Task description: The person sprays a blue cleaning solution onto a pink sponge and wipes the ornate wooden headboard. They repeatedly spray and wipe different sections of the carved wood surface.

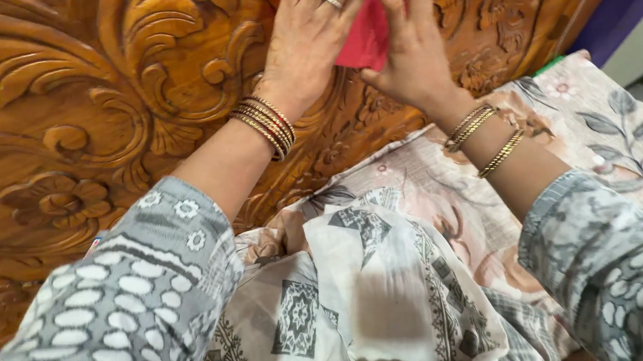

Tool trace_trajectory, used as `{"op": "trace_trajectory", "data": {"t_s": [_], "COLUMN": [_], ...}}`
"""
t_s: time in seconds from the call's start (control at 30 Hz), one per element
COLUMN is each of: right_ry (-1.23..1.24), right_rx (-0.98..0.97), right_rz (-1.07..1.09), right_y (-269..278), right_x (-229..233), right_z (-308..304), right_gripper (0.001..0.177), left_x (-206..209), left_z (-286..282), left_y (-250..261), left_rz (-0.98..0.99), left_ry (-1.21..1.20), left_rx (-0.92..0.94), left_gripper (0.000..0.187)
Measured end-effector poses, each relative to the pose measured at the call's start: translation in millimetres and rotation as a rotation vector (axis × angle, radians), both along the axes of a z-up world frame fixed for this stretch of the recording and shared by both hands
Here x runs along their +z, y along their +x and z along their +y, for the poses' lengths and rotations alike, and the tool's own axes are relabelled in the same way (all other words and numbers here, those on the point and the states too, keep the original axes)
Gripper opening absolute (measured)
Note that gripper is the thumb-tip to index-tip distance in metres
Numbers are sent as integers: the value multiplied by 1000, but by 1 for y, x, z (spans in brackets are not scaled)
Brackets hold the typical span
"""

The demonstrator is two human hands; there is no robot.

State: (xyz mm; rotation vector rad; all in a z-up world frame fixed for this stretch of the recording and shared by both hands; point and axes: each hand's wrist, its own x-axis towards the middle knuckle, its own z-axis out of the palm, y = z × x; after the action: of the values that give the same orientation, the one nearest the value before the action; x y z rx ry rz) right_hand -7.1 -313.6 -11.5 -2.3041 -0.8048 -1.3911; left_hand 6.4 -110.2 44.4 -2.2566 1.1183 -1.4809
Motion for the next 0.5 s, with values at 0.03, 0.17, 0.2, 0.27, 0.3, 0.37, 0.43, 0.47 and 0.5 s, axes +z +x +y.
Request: {"op": "trace_trajectory", "data": {"t_s": [0.03,0.17,0.2,0.27,0.3,0.37,0.43,0.47,0.5], "right_ry": [-5,-118,-177,-294,-305,-319,-263,-258,-252], "right_rx": [18,79,103,150,159,171,226,184,144], "right_rz": [41,173,253,418,398,353,193,66,-60], "right_y": [-1,-22,-31,-49,-53,-61,-59,-57,-53], "right_x": [-7,-29,-34,-40,-38,-25,4,22,40], "right_z": [1,9,11,18,21,27,31,31,32], "right_gripper": [111,113,112,111,110,107,100,95,90], "left_x": [-6,-36,-46,-63,-66,-53,-25,-5,14], "left_z": [1,16,21,32,37,47,59,67,75], "left_y": [-1,-35,-48,-72,-81,-86,-83,-80,-77], "left_rz": [10,216,328,475,551,516,376,258,165], "left_ry": [25,114,123,74,50,48,3,-39,-53], "left_rx": [42,142,159,143,134,148,76,-2,9], "left_gripper": [73,92,96,102,105,109,107,103,95]}}
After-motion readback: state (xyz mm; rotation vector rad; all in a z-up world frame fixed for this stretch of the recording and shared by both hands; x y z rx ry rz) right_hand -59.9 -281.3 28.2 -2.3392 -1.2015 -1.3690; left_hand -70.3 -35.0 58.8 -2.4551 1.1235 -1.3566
